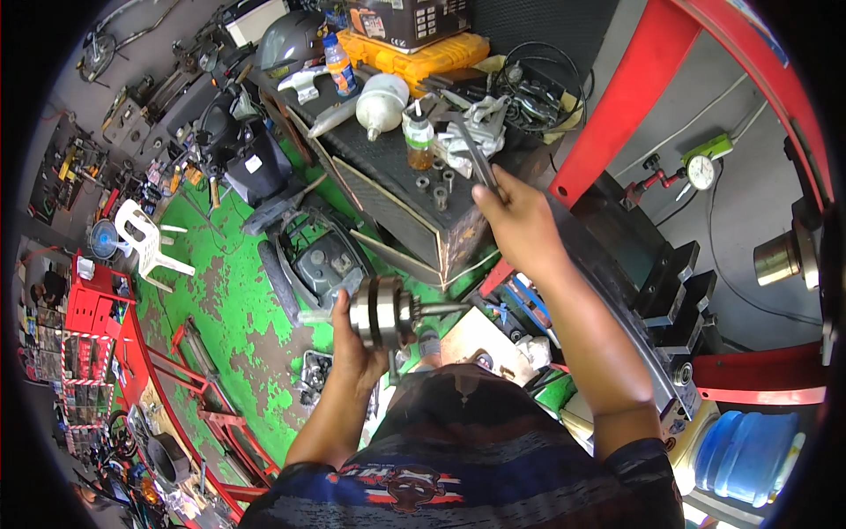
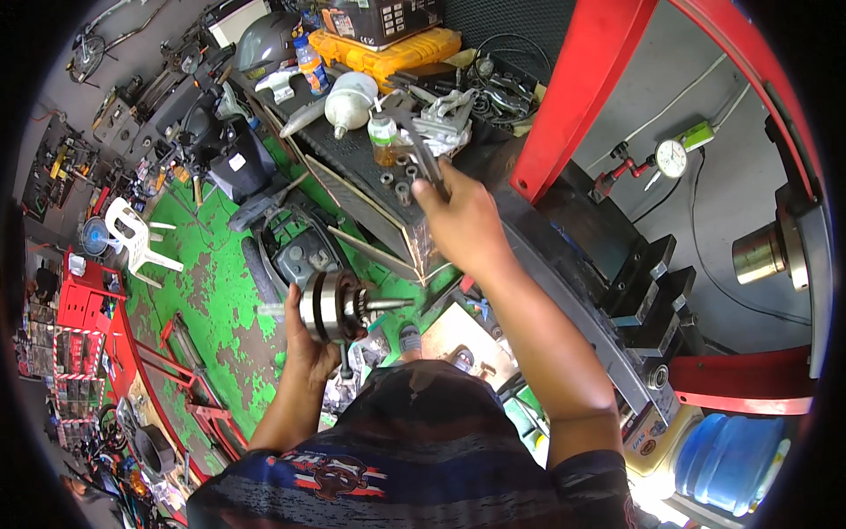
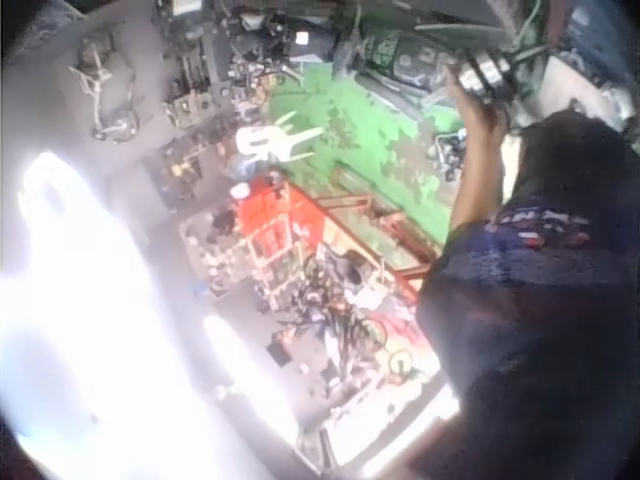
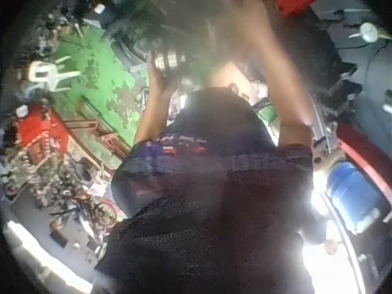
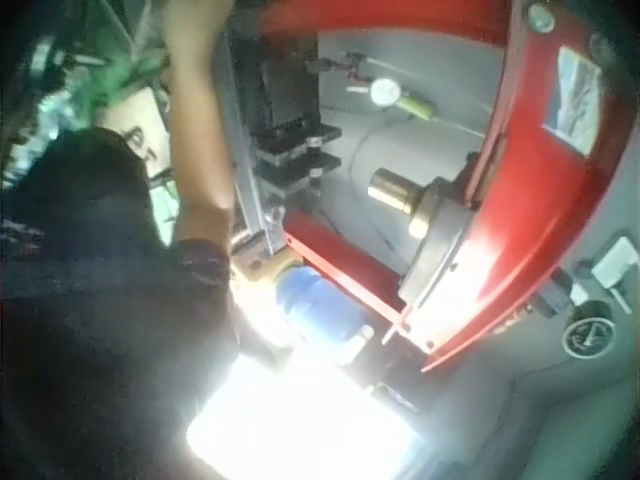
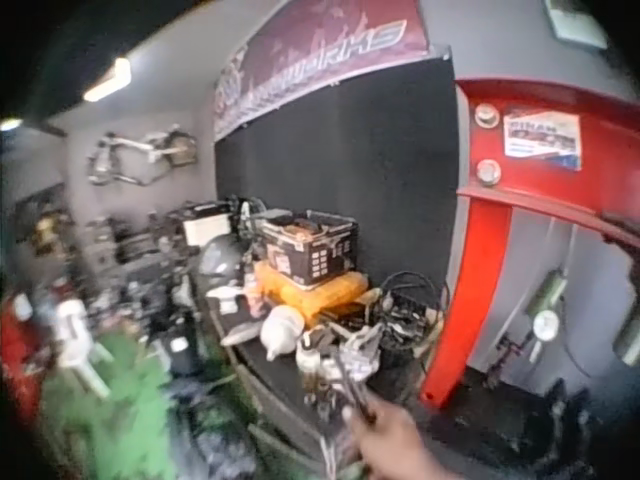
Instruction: The person uses a hydraulic press to manipulate a cylindrical metal part, likely a bearing or hub assembly. They repeatedly remove the part to measure its dimensions with a caliper and a ruler, then reposition it under the press. The person also uses a hammer to tap the part on a wooden board.
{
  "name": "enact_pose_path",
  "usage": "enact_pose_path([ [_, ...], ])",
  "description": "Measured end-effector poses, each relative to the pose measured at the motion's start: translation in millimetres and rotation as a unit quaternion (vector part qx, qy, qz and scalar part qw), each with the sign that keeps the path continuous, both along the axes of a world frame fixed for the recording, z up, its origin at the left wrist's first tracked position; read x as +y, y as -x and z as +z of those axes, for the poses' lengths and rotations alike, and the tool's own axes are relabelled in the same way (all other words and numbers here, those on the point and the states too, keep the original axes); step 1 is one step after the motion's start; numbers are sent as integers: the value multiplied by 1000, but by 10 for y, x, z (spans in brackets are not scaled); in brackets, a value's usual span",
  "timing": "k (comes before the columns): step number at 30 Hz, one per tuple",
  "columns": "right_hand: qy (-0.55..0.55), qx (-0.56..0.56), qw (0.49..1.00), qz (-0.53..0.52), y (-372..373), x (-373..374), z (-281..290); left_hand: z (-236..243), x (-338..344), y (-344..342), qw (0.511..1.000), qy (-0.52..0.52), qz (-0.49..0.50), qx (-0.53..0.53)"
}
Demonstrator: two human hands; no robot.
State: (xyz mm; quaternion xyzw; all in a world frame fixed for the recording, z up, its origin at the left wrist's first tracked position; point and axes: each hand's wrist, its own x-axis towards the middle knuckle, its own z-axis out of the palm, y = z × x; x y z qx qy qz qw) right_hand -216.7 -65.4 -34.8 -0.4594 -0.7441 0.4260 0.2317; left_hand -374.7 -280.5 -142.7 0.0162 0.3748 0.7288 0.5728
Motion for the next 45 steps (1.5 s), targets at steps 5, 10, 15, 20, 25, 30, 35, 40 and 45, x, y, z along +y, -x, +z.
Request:
enact_pose_path([
  [5,-55,59,978,-191,709,1180,-901,-142,-240,217,995,61,82,5],
  [10,18,2,961,-275,1185,1879,-803,-277,-508,420,988,88,123,-9],
  [15,-76,-109,963,-235,1476,2183,-969,-340,-641,624,987,66,147,5],
  [20,-118,-53,974,-185,1661,2745,-850,-405,-683,811,990,55,126,14],
  [25,-99,-221,960,-142,2183,3091,-502,-449,-834,803,982,80,171,30],
  [30,-79,-342,936,-42,2376,3844,-891,-190,-929,735,948,157,269,-61],
  [35,78,-341,936,39,2514,3864,-866,-428,-1320,763,960,150,233,-40],
  [40,192,-292,934,-70,2222,3852,-751,-620,-1316,827,958,140,249,-34],
  [45,270,-77,943,-180,1969,4043,-945,-942,-1214,945,964,117,219,97],
])
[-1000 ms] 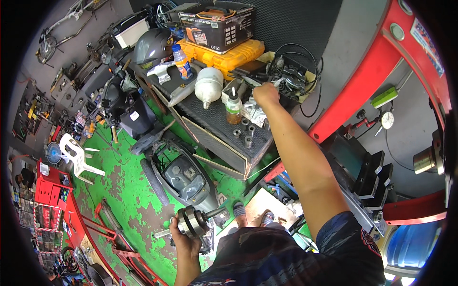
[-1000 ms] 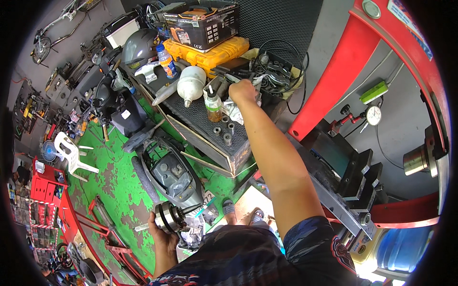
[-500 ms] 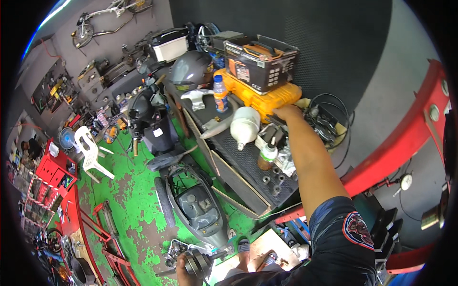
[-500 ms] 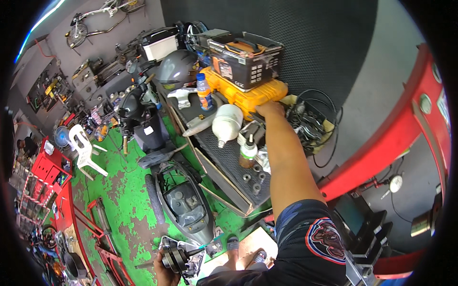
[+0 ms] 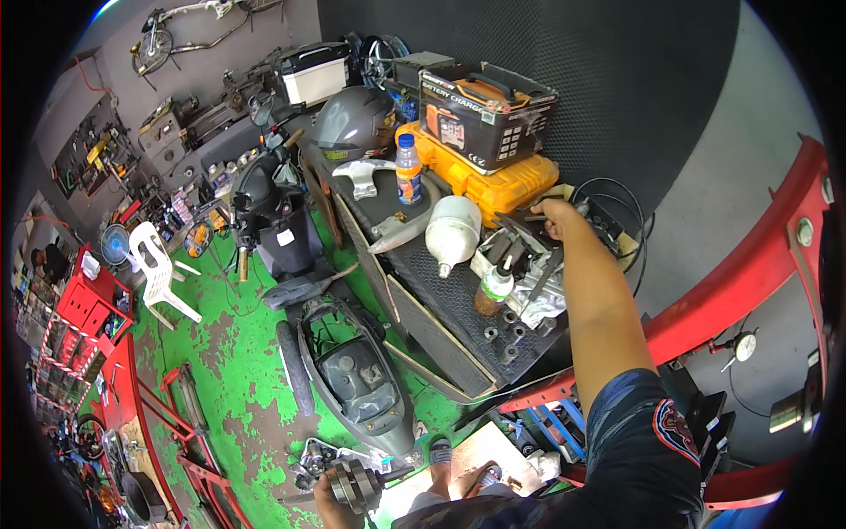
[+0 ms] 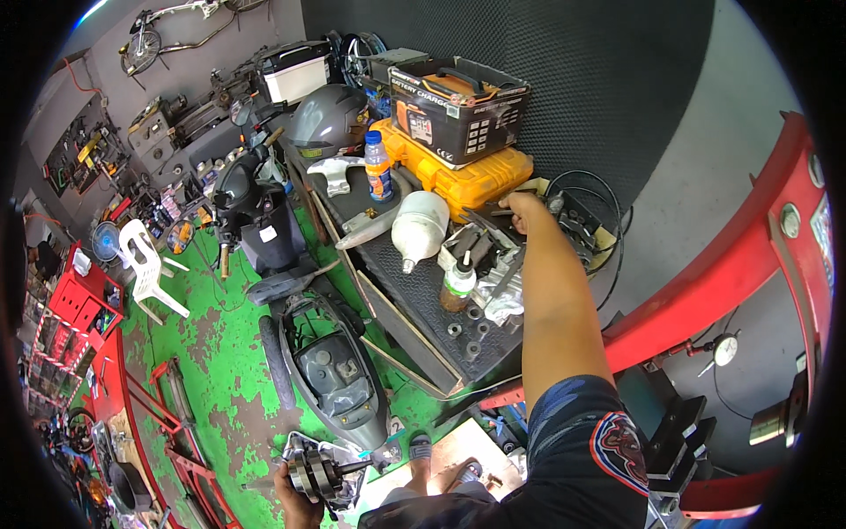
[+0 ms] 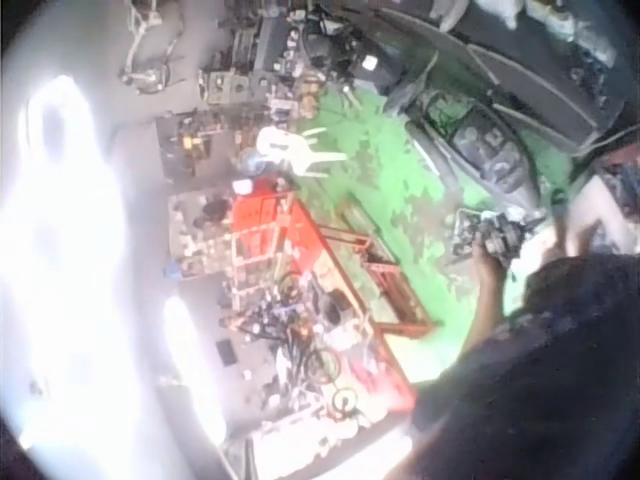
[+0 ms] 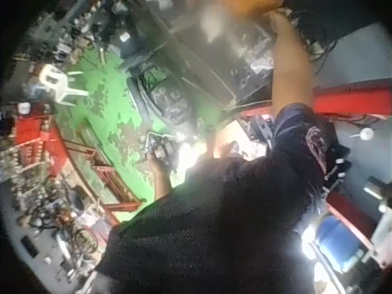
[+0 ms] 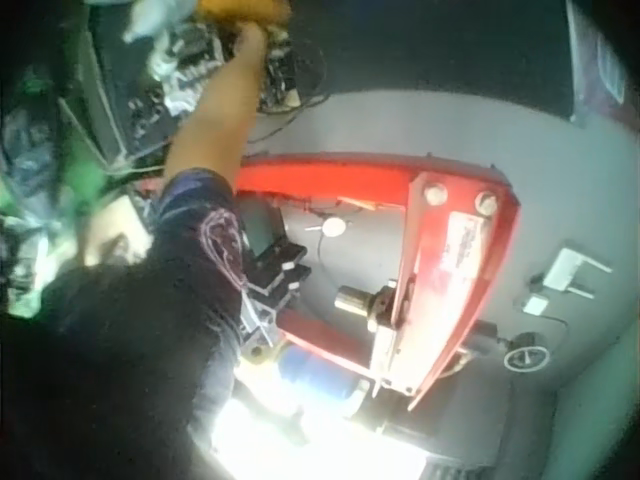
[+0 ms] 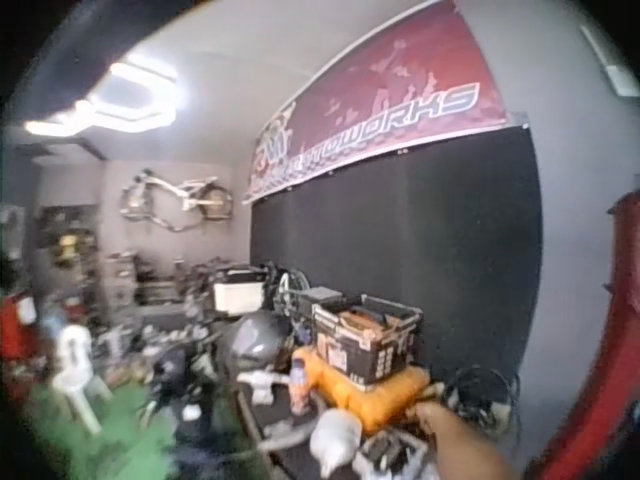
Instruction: The person uses a hydraulic press to manipulate a cylindrical metal part, likely a bearing or hub assembly. They repeatedly remove the part to measure its dimensions with a caliper and a ruler, then reposition it under the press. The person also uses a hammer to tap the part on a wooden board.
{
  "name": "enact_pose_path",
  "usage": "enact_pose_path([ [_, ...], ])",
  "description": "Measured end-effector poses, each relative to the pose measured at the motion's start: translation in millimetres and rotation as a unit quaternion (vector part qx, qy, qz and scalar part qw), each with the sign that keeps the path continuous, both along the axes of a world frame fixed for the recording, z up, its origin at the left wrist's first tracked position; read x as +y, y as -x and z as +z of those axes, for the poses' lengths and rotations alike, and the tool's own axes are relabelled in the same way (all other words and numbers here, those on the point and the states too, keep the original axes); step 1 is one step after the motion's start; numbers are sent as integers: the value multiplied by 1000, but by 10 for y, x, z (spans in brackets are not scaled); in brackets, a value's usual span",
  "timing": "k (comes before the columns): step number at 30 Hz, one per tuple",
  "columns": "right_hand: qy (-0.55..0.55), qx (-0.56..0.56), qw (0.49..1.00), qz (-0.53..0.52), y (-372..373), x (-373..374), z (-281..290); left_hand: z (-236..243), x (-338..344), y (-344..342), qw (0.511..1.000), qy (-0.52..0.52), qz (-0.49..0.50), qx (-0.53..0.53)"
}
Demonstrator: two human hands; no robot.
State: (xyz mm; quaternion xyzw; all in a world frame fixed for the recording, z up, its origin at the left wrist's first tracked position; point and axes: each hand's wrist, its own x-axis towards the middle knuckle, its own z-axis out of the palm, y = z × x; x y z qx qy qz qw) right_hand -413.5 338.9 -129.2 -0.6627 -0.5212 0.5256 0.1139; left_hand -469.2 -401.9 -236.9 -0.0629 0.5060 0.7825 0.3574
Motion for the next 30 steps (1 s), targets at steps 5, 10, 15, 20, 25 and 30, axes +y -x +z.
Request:
enact_pose_path([
  [5,-21,248,962,-108,-154,-458,15,152,481,102,995,44,29,-80],
  [10,-179,482,853,-89,-517,-1627,398,341,1032,276,986,16,-150,-69],
  [15,-234,357,904,-36,-1124,-3467,962,563,1634,193,967,34,-249,-36],
  [20,-230,316,914,107,-1703,-4653,560,440,1937,-233,952,18,-305,-31],
  [25,-190,170,962,99,-2091,-5351,134,193,1824,-928,967,15,-255,20],
  [30,-194,114,974,39,-2755,-5940,-149,-154,1345,-1514,948,32,-270,164],
])
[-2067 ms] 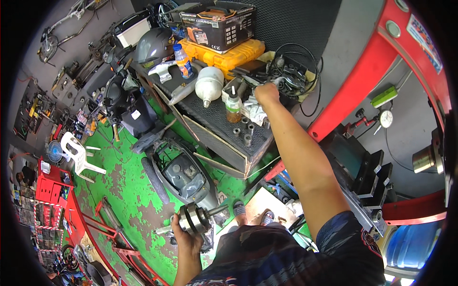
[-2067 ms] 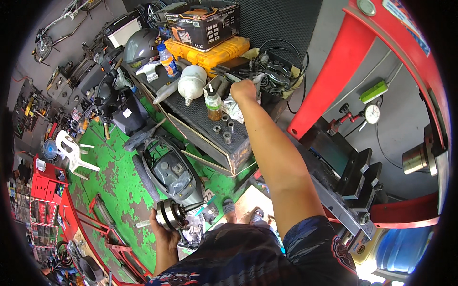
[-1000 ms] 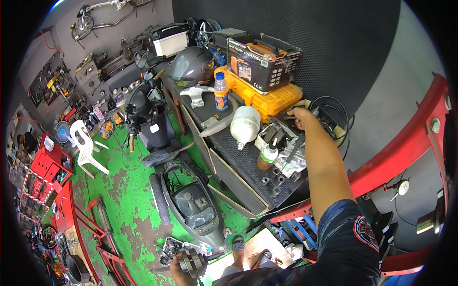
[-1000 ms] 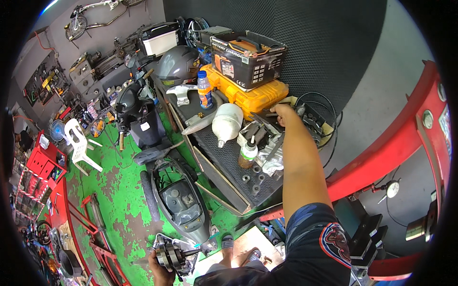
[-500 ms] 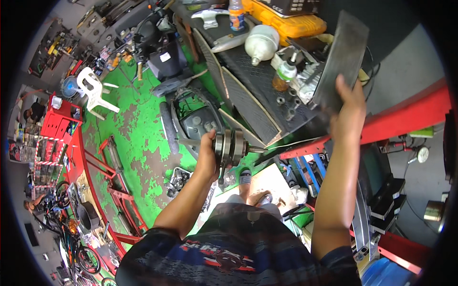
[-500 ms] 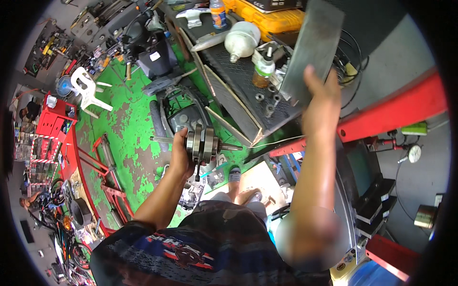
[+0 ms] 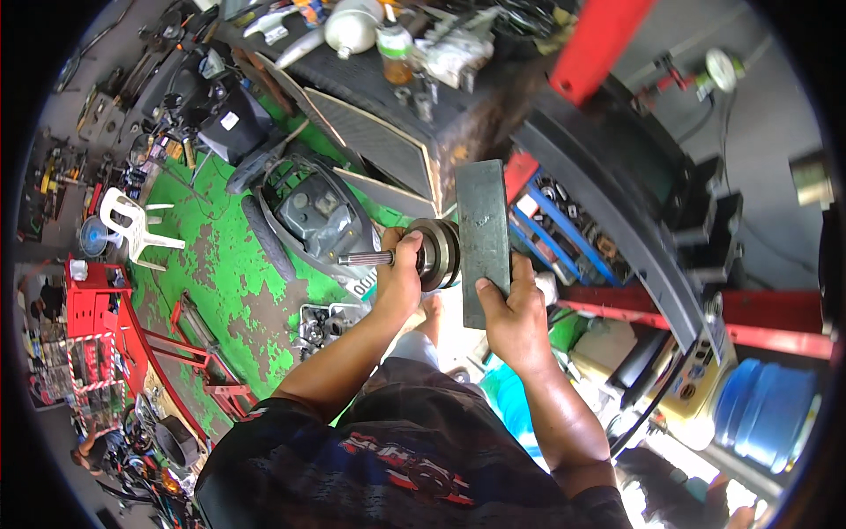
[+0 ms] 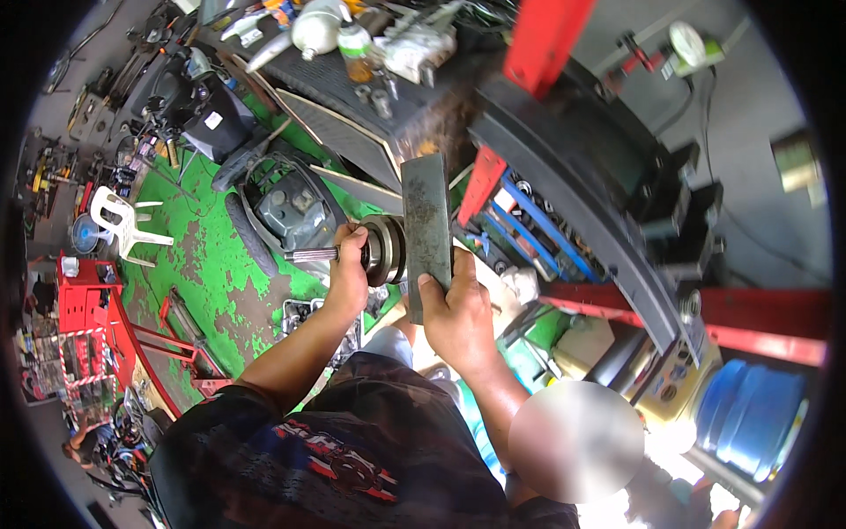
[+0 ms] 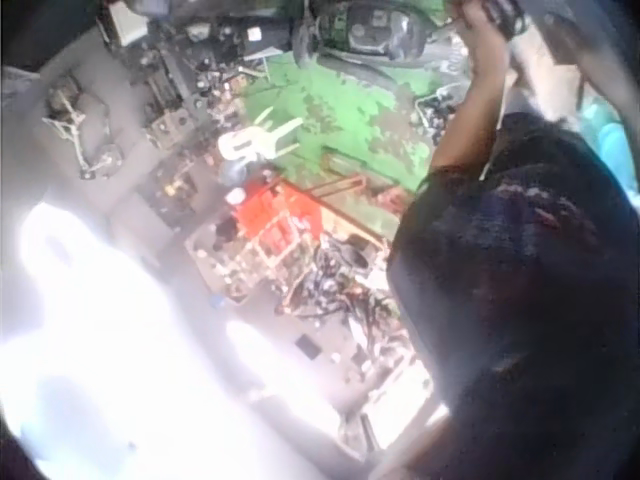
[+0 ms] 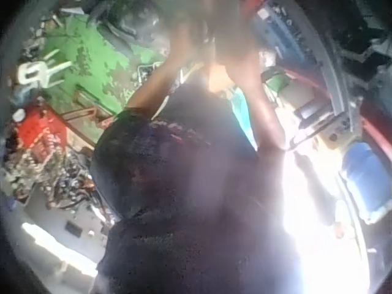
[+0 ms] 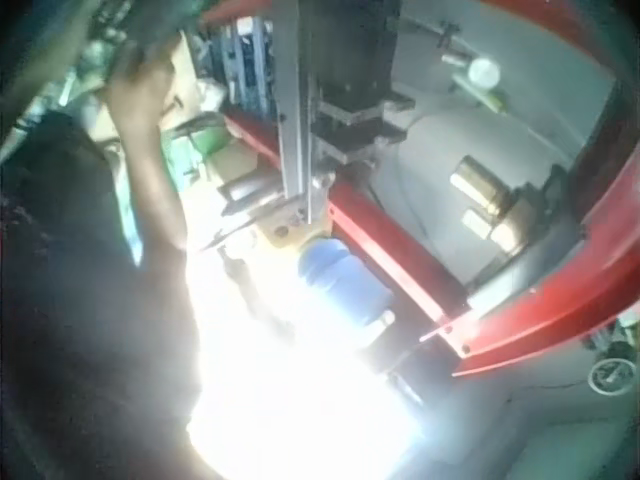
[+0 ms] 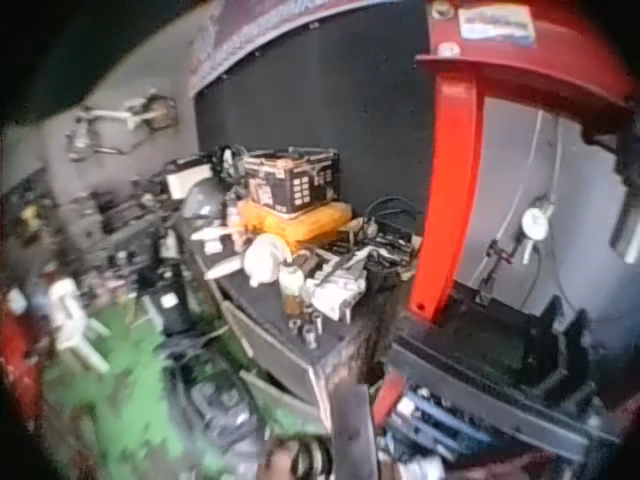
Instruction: The person uses a hydraulic press to manipulate a cylindrical metal part, likely a bearing or hub assembly. They repeatedly remove the part to measure its dimensions with a caliper and a ruler, then reposition it under the press. The person also uses a hammer to tap the part on a wooden board.
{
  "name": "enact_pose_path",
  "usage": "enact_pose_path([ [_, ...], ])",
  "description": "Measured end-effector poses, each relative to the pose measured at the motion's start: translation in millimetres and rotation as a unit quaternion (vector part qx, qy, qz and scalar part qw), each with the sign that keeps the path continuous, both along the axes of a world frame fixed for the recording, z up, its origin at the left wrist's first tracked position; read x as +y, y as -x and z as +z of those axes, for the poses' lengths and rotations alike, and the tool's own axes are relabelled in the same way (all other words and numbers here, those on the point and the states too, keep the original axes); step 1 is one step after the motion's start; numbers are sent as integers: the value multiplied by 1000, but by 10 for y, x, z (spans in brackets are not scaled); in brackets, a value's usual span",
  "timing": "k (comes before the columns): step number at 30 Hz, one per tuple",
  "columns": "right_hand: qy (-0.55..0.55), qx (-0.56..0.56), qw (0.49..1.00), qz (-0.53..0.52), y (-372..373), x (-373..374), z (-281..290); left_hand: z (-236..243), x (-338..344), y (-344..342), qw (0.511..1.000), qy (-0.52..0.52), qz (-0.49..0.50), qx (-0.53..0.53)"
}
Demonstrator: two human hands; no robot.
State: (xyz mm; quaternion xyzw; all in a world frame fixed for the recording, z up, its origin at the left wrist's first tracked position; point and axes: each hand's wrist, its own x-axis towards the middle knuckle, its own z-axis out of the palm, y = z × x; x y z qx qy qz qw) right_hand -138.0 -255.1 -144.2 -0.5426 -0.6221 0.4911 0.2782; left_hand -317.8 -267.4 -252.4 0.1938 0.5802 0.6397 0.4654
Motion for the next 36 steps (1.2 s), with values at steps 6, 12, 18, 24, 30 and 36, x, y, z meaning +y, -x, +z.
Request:
enact_pose_path([
  [6,4,-15,1000,-10,-834,-905,-665,-401,-829,-817,988,8,-74,132],
  [12,-3,91,992,-88,-1295,-1753,-1604,-931,-1427,-1412,962,48,-158,217],
  [18,138,155,965,-159,-1526,-2030,-2583,-1768,-1540,-1587,899,23,-221,378],
  [24,172,243,932,-204,-1534,-2008,-4111,-3007,-1376,-1688,857,76,-238,450],
  [30,165,268,927,-203,-1564,-1664,-5154,-4080,-1056,-1675,860,98,-215,452],
  [36,141,275,931,-192,-1545,-1319,-6242,-4993,-669,-1732,842,59,-225,487],
])
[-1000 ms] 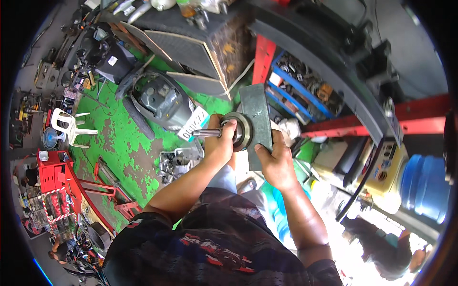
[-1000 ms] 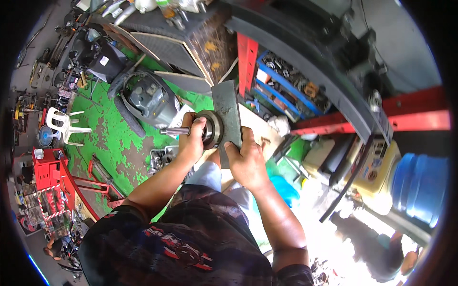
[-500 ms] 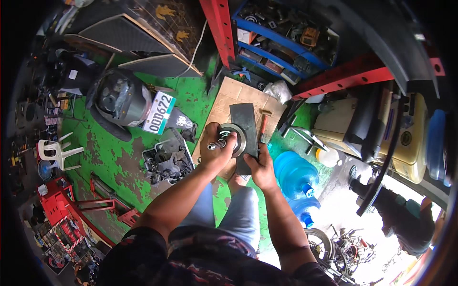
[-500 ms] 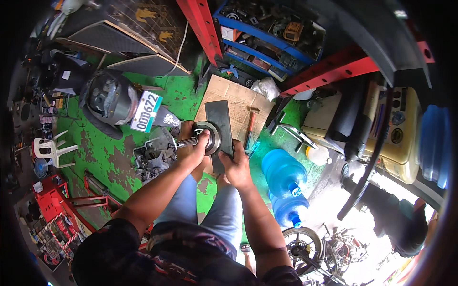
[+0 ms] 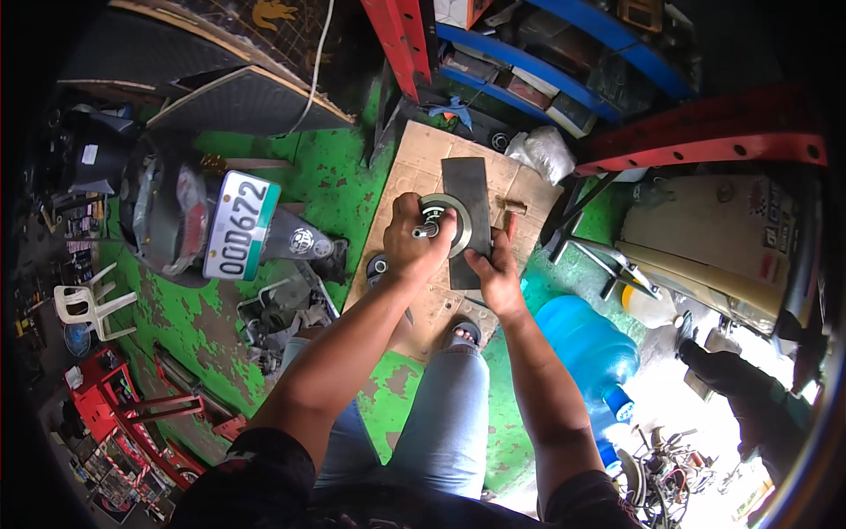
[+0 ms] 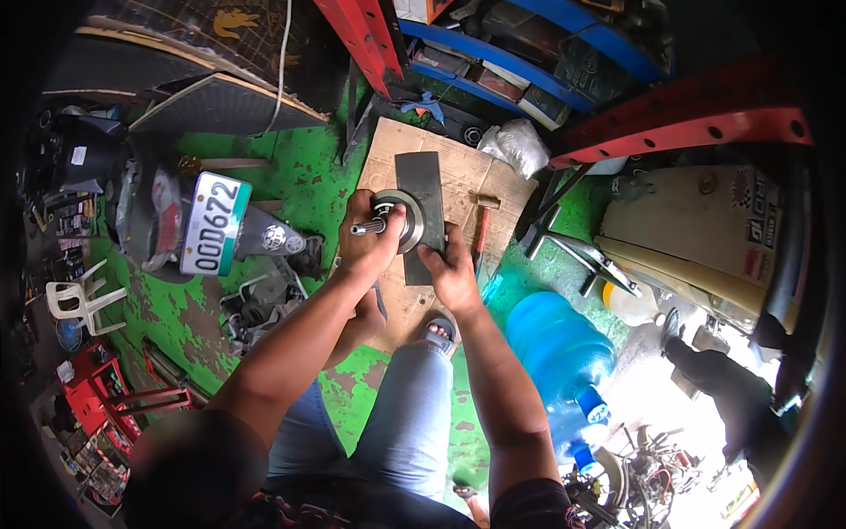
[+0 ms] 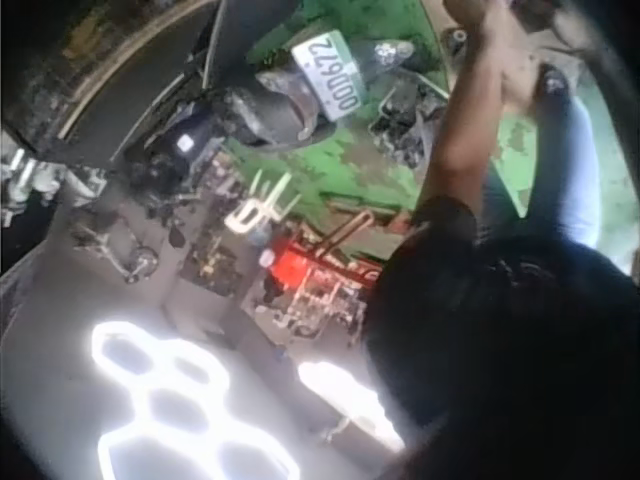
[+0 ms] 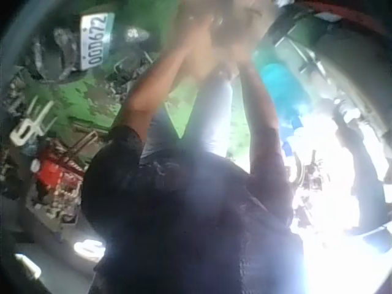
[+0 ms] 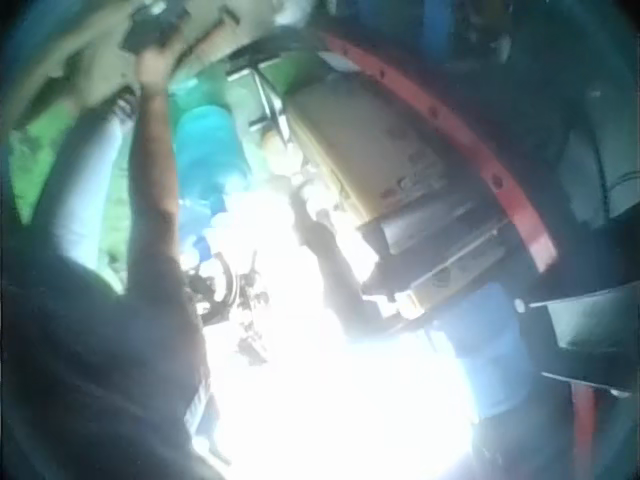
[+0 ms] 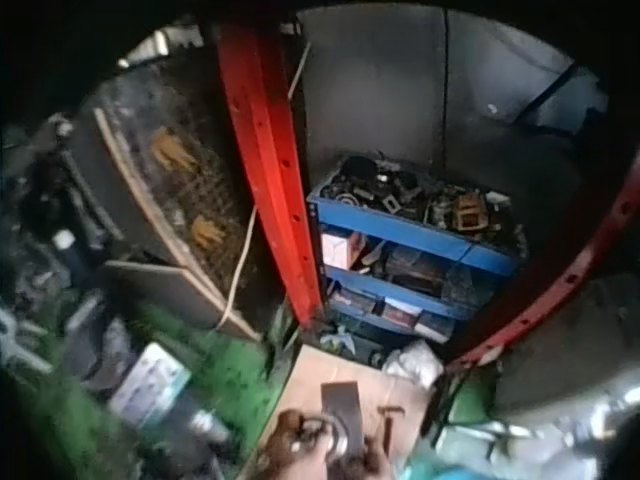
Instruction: The person uses a hydraulic press to manipulate a cylindrical metal part, likely a bearing or hub assembly. They repeatedly remove the part to measure its dimensions with a caliper and a ruler, then reposition it under the press. The person also uses a hammer to tap the part on a wooden board.
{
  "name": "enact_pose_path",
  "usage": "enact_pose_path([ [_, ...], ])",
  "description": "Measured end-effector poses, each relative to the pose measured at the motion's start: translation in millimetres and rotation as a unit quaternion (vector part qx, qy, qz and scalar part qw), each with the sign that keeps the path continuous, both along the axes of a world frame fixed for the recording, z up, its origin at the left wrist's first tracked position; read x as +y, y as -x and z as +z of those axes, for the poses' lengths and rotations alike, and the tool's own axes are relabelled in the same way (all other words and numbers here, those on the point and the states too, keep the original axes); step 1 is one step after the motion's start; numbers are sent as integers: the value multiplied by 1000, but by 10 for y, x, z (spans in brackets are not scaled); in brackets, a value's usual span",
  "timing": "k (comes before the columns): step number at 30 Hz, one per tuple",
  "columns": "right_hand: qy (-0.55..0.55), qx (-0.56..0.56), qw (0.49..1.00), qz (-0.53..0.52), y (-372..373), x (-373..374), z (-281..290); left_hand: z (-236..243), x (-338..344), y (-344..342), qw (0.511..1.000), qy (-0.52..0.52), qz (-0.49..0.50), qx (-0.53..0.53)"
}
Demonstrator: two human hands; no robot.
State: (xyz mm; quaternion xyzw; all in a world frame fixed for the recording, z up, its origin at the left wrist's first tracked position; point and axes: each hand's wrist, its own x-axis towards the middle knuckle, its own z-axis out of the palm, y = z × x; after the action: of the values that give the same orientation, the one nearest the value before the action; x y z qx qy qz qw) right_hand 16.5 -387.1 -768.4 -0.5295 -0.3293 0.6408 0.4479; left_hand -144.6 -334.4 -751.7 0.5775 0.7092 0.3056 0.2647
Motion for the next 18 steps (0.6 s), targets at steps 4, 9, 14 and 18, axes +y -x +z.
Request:
enact_pose_path([
  [4,16,-14,999,36,-64,196,-784,-689,188,-63,1000,2,9,21],
  [9,64,-220,973,-3,-747,84,-2423,-1602,269,-124,999,24,8,47],
  [14,171,-578,797,36,-836,-335,-3192,-2237,269,-2,996,86,16,32],
  [18,132,-555,821,-14,-745,-356,-3402,-2611,131,112,994,99,33,42],
])
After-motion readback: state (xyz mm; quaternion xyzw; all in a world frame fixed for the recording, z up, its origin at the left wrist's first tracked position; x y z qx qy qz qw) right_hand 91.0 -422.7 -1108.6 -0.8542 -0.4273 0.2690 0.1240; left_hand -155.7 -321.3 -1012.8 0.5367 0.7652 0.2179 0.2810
